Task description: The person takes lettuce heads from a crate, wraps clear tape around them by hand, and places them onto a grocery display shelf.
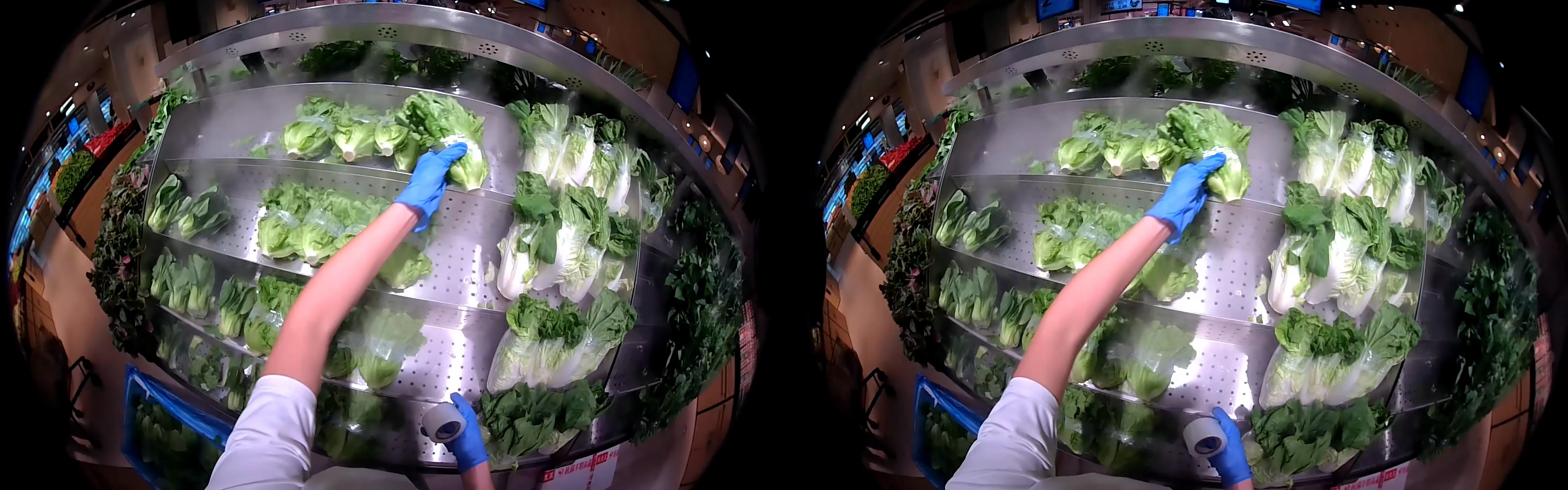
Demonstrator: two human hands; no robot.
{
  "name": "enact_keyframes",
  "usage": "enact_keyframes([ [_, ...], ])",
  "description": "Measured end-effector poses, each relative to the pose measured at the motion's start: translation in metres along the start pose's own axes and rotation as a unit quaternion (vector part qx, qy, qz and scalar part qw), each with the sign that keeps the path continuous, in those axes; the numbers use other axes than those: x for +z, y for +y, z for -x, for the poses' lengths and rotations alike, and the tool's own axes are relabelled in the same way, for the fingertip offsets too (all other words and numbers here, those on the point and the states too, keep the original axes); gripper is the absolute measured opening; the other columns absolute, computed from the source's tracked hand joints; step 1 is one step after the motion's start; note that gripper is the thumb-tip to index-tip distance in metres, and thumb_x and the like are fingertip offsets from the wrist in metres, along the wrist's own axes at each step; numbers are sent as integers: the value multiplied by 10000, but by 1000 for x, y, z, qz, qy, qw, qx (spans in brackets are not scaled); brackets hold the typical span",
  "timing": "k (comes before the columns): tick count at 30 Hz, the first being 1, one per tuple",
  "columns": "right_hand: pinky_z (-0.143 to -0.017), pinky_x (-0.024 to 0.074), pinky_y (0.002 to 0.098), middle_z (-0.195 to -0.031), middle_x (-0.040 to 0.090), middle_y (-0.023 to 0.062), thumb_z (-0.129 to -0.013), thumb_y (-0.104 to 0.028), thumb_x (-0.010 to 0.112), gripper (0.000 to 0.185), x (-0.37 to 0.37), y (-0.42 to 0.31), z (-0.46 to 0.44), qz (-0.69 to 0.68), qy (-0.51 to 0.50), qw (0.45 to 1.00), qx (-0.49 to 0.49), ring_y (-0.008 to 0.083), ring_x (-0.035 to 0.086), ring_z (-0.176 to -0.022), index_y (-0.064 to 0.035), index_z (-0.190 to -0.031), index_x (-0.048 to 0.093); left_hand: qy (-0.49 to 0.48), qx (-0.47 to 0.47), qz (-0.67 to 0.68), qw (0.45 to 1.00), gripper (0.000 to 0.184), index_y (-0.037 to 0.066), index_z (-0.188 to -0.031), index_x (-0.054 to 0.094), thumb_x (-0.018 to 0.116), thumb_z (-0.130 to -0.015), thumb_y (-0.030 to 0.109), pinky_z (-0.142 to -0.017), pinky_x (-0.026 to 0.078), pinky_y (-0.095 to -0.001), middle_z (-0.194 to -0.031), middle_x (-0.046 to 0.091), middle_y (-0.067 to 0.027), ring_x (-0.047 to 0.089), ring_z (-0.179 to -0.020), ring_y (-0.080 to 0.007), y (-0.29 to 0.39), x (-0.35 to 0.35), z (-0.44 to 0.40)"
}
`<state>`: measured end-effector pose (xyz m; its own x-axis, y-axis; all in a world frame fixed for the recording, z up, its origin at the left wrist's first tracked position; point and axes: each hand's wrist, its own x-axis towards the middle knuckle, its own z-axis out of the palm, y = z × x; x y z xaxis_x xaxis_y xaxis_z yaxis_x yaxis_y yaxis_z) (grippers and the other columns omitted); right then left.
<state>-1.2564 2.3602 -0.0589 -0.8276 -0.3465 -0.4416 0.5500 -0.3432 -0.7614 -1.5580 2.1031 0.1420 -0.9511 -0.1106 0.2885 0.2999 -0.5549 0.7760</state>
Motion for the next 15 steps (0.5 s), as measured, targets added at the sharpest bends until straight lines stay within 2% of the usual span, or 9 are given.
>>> enact_keyframes([
  [3, -641, 519, 537, -957, 529, 128, -892, -201, 441, 296, -29, 8, 7, 78, -16, 994, -69, 317, 568, -798, -65, -1153, 415, 2, -7, -31, 999, 247, 3, -1008, 593, 579, -819, 162, -783, 446, -237, -950, 613, -42, 571, -850, -104, -15, 3, -32],
  [4, -636, 518, 548, -968, 524, 126, -891, -205, 441, 302, -39, 9, 8, 107, -31, 989, -102, 321, 566, -793, -81, -1164, 404, -58, 13, 18, 998, 228, -2, -1001, 598, 570, -822, 135, -774, 463, -244, -965, 610, -57, 572, -831, -109, -21, 0, -33],
  [7, -633, 515, 549, -938, 534, 113, -885, -221, 447, 250, -59, 25, 19, -130, 98, 987, 8, 308, 566, -799, -102, -1104, 464, -65, -3, 25, 998, 254, -10, -1043, 524, 570, -806, 68, -763, 484, -259, -952, 593, -65, 573, -838, -123, -11, 4, 2],
  [8, -639, 507, 567, -940, 530, 111, -881, -231, 450, 244, -71, 36, 18, -89, 106, 990, -4, 305, 565, -802, -104, -1088, 479, -66, -10, 20, 998, 254, -10, -1043, 524, 570, -806, 68, -763, 484, -259, -952, 593, -65, 573, -838, -123, -13, 0, 10],
  [11, -641, 506, 566, -956, 528, 99, -880, -264, 448, 266, -61, 32, 21, -122, 127, 983, 51, 306, 561, -819, -109, -1095, 477, -74, -33, 33, 996, 340, 20, -1135, 427, 546, -818, 45, -791, 485, -280, -990, 556, -56, 563, -877, -130, -28, -15, 30],
  [13, -777, 479, 279, -1053, 534, 87, -870, -92, 460, 397, -55, 26, 23, -115, 93, 988, 51, 175, 553, -910, -34, -1254, 382, -52, -38, 37, 997, 353, 23, -1154, 418, 541, -825, 55, -813, 479, -292, -1004, 553, -62, 560, -899, -142, -29, -7, 57],
  [14, -777, 479, 279, -1053, 534, 87, -870, -92, 460, 397, -52, 25, 23, -117, 98, 987, 52, 175, 553, -910, -34, -1254, 382, -26, -37, 42, 998, 366, 26, -1172, 409, 536, -832, 65, -835, 472, -304, -1019, 550, -68, 556, -920, -153, -28, -1, 73],
  [15, -755, 495, 330, -1038, 526, 90, -825, -60, 519, 402, -48, 25, 22, 84, 64, 993, -55, 190, 547, -900, -26, -1209, 406, -33, -49, 57, 997, 396, 23, -1209, 380, 528, -846, 83, -880, 451, -312, -1085, 524, -79, 532, -987, -168, -26, 3, 88],
])
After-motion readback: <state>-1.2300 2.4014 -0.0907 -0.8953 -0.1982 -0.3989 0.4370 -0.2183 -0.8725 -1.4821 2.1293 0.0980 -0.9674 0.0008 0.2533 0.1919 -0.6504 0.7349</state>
